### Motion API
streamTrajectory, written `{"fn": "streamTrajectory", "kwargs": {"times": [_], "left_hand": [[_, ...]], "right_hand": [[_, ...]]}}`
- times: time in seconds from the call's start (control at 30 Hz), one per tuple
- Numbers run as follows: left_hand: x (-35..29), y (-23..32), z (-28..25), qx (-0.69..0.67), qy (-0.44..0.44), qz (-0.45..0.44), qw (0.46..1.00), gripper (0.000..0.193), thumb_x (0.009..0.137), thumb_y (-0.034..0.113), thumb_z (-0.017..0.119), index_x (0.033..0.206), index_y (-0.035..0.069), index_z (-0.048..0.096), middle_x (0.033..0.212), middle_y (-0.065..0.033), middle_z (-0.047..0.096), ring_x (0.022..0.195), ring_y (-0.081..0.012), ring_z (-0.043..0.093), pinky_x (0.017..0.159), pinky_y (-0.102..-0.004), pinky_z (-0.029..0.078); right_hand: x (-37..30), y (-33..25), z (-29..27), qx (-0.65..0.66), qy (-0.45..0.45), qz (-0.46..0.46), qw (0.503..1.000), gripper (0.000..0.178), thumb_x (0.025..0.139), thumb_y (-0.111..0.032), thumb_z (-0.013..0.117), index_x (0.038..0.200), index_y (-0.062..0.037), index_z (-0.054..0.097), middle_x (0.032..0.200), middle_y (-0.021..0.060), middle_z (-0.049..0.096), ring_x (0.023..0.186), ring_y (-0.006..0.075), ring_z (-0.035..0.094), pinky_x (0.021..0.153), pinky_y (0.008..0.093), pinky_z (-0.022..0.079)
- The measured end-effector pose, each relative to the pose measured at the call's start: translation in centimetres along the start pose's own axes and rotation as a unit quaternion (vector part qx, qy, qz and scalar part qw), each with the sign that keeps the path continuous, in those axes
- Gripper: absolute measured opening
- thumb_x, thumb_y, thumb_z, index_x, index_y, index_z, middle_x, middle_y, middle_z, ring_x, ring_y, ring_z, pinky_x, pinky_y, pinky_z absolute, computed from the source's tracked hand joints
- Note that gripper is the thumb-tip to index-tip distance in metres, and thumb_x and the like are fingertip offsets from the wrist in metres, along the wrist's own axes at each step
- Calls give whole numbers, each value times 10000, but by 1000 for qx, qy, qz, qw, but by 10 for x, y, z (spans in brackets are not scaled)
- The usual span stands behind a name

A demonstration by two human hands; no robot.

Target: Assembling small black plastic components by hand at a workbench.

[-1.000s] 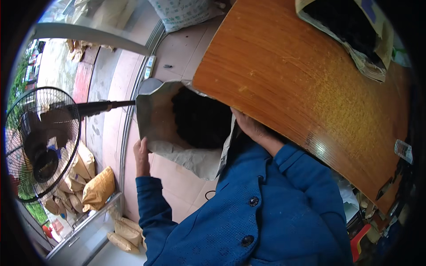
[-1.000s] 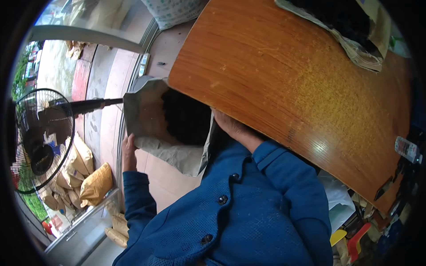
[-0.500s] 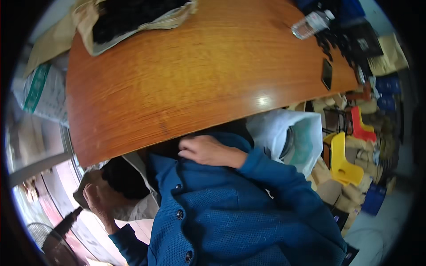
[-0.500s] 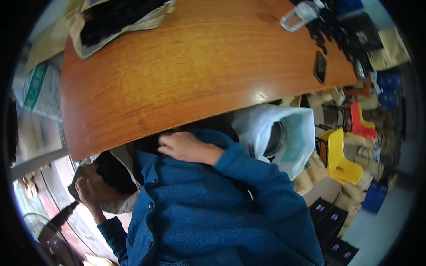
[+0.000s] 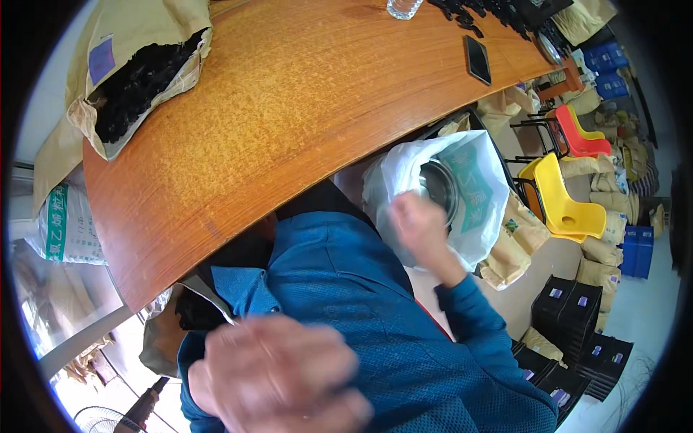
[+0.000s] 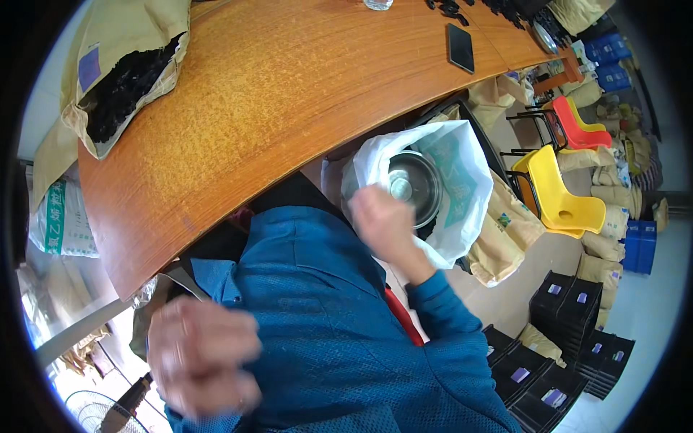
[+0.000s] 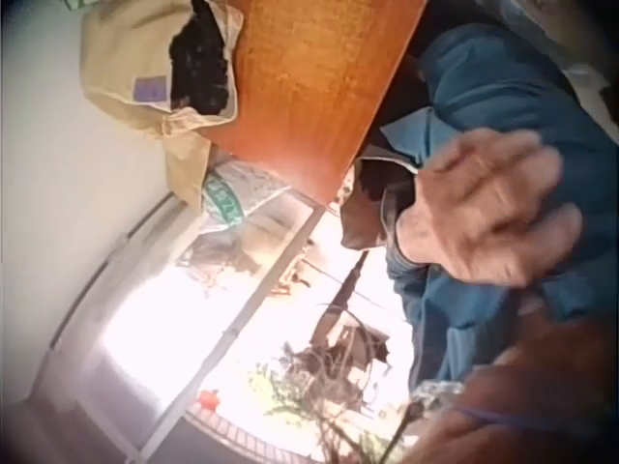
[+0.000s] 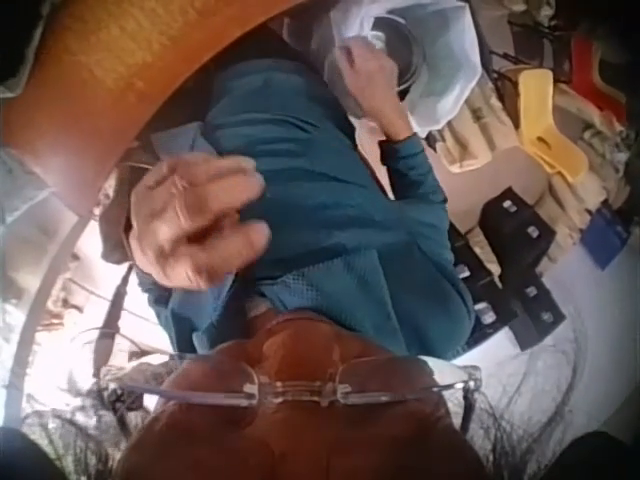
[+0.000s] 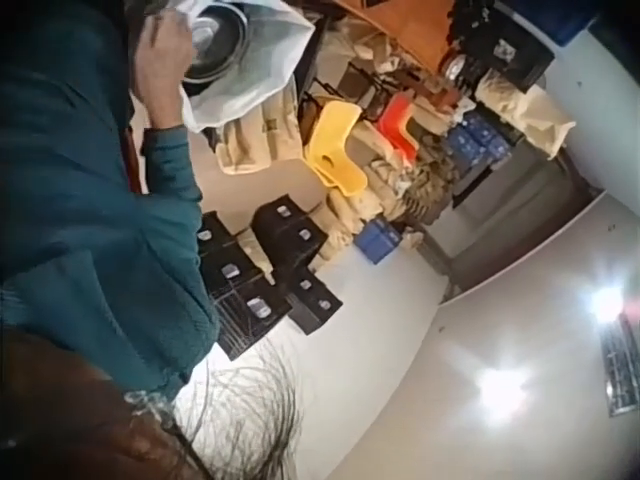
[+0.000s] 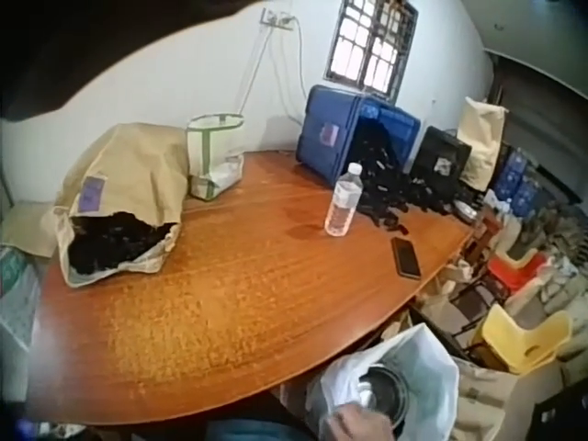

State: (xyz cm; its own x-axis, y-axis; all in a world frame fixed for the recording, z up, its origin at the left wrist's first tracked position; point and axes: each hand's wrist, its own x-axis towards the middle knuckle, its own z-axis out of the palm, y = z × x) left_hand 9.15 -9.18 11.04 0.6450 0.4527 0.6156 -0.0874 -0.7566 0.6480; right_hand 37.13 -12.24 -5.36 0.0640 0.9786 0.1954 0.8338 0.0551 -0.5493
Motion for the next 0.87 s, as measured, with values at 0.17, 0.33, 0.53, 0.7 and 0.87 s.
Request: {"fn": "streamTrajectory", "kwargs": {"times": [0.17,0.33,0.53,0.7,0.87], "left_hand": [[53,10,-4,-139,-74,61,986,155,775,215,650,891,112,644,916,-96,701,725,-252,679,633,-318,481],[33,12,25,-247,23,-68,966,140,775,193,662,870,90,657,876,-103,701,673,-219,658,581,-286,471],[79,-24,19,-169,153,131,965,284,820,52,620,1100,15,652,917,-114,687,658,-180,638,560,-252,494],[83,-43,-24,-150,-17,-11,988,276,820,100,659,1085,32,624,946,-118,683,734,-210,666,611,-269,520],[78,-73,-62,-146,-5,9,989,246,800,119,709,1014,12,655,936,-106,684,739,-254,666,645,-333,534]], "right_hand": [[17,151,-28,-138,3,105,985,224,842,-239,611,883,-19,595,842,239,629,784,433,607,704,495,476],[-20,247,-24,-154,-54,306,938,394,828,-313,647,1029,15,559,976,279,624,935,450,588,779,487,478],[-83,296,15,-204,-31,304,930,694,767,-268,718,1309,28,400,1153,298,562,1047,460,550,883,481,463],[-69,274,18,-130,-29,438,889,468,731,-180,681,1115,48,544,1031,290,608,892,458,600,786,460,490],[-39,216,-13,-133,55,337,930,334,737,-147,653,1009,25,562,942,280,615,923,480,572,791,519,457]]}}
